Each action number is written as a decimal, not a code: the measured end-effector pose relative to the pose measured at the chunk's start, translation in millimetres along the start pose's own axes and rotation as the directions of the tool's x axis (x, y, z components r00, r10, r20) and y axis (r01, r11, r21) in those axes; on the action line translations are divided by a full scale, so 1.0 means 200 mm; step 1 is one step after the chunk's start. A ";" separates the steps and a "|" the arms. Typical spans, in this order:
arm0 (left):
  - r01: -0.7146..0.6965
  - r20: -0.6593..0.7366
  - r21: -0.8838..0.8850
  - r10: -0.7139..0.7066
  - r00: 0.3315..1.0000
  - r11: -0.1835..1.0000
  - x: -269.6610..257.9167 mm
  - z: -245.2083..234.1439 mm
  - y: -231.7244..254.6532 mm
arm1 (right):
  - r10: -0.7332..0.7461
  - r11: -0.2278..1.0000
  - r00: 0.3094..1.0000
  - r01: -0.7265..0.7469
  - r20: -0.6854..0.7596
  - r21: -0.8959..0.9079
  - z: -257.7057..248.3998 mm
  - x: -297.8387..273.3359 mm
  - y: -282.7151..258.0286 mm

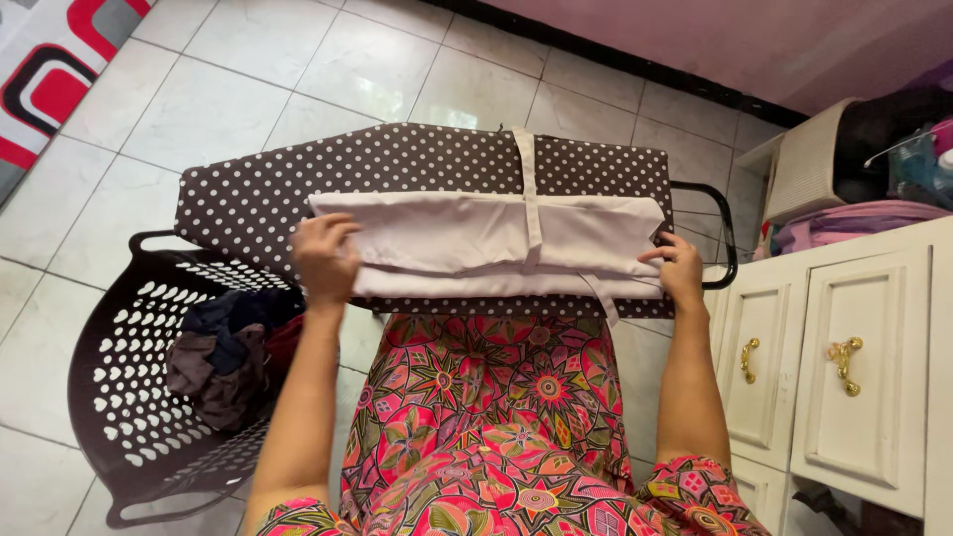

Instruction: The person folds several garments one by one on a polka-dotted ironing board and places them on a nearby white cabinet. Items include a patterned shirt, a light-colored shirt, and a maroon garment. The person smooths and aligns each piece before folding and stacking them.

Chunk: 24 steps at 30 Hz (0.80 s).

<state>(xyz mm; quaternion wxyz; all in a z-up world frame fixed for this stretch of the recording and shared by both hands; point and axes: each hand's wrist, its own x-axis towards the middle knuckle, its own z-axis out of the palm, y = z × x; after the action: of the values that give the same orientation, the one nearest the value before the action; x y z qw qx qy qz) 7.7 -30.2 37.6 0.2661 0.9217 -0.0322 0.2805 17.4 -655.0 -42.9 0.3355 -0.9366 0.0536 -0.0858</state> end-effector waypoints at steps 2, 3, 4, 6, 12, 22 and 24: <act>-0.139 -0.005 -0.210 0.141 0.990 0.968 0.07 0.21 0.17 | -0.009 0.995 1.000 0.010 0.008 -0.097 0.00 0.02 -0.04; -0.149 0.095 -0.234 0.175 0.980 0.961 0.09 0.32 0.27 | 0.030 0.988 0.999 -0.032 -0.018 -0.150 0.00 0.03 -0.07; -0.220 0.192 -0.217 0.263 0.946 0.951 0.10 0.42 0.37 | 0.067 0.977 0.997 -0.075 -0.043 -0.202 0.02 0.03 -0.10; -0.462 0.299 0.039 0.431 0.852 0.886 0.11 0.64 0.58 | 0.019 0.966 0.985 -0.062 -0.172 -0.250 0.05 0.07 -0.16; -0.330 0.587 0.059 0.234 0.775 0.942 0.02 0.86 0.74 | 0.020 0.914 0.996 0.015 -0.081 0.405 0.49 0.37 -0.44; -0.348 0.575 0.088 0.238 0.783 0.933 0.00 0.90 0.70 | 0.213 0.531 0.793 -0.584 0.571 0.614 0.83 0.71 -1.03; -0.313 0.561 0.027 0.245 0.790 0.949 -0.01 0.89 0.70 | 0.036 0.463 0.857 -0.470 0.514 0.752 0.70 0.61 -1.12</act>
<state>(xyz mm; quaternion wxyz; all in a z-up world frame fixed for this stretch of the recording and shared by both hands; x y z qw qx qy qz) 66.6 -240.4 -22.8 0.1460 0.9621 -0.2267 0.0408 174.0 -415.6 9.7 0.7660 -0.6187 0.0718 0.1591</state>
